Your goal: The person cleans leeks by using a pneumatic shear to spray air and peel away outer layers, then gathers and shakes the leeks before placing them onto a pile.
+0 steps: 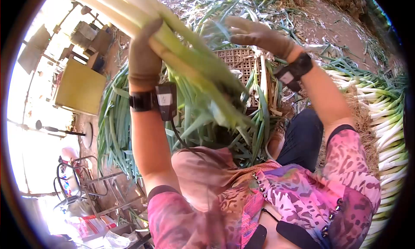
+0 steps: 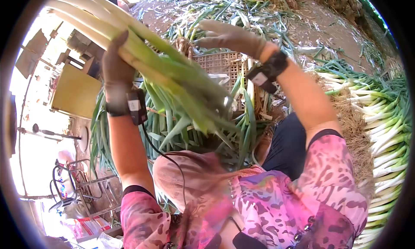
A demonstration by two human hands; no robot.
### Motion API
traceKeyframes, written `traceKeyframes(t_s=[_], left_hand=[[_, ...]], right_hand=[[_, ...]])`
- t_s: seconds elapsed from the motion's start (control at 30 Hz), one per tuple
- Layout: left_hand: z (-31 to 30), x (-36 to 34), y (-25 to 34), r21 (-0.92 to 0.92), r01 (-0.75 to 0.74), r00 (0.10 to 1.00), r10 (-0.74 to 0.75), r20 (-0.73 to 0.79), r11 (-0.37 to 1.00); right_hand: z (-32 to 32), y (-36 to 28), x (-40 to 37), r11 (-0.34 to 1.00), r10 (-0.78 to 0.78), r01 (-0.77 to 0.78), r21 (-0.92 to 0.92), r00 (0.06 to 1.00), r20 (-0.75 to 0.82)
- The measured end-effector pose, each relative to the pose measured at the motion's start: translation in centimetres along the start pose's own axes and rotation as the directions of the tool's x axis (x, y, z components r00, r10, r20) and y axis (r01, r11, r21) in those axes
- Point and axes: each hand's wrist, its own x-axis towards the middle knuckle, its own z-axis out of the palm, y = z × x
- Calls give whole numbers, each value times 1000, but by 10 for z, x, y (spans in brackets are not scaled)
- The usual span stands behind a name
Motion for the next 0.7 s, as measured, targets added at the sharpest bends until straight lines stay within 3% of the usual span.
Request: traceKeyframes(t_s=[0.03, 0.1, 0.17, 0.2, 0.3, 0.4, 0.47, 0.5, 0.57, 0.63, 0.67, 0.7], left_hand=[[10, 11, 14, 23, -78, 994, 76, 74, 997], [36, 15, 41, 46, -214, 964, 204, 169, 976], [58, 13, 61, 100, -292, 940, 266, 213, 951], [69, 12, 71, 131, -329, 927, 294, 234, 935], [97, 9, 90, 223, -429, 889, 365, 278, 875], [120, 7, 101, 335, -522, 848, 436, 302, 784], [133, 9, 105, 416, -575, 818, 483, 314, 704], [138, 11, 106, 459, -596, 803, 504, 318, 659], [144, 13, 108, 538, -629, 770, 545, 332, 561], [143, 16, 111, 611, -647, 735, 585, 343, 455], [137, 19, 110, 643, -649, 722, 597, 350, 407], [132, 18, 112, 670, -653, 704, 610, 364, 354]], right_hand=[[16, 4, 10, 995, -89, 86, -54, 994, -61], [26, -26, 21, 987, -149, 155, 49, 982, -111], [20, -99, 14, 923, -94, 120, 366, 992, -88], [11, -112, 12, 933, -155, 182, 311, 982, -107], [-12, -131, 9, 945, -304, 317, 79, 941, -147], [-39, -141, -17, 917, -305, 221, -334, 926, -225], [-54, -135, -20, 759, -361, 63, -648, 869, -338], [-68, -123, -31, 493, -669, 134, -860, 690, -276], [-57, -111, -69, 606, -685, 172, -776, 609, -400], [29, -95, -110, 949, -228, 2, -316, 697, -680], [65, -88, -136, 989, -127, 144, -9, 841, -526], [102, -81, -163, 934, -20, 140, 327, 939, -344]])
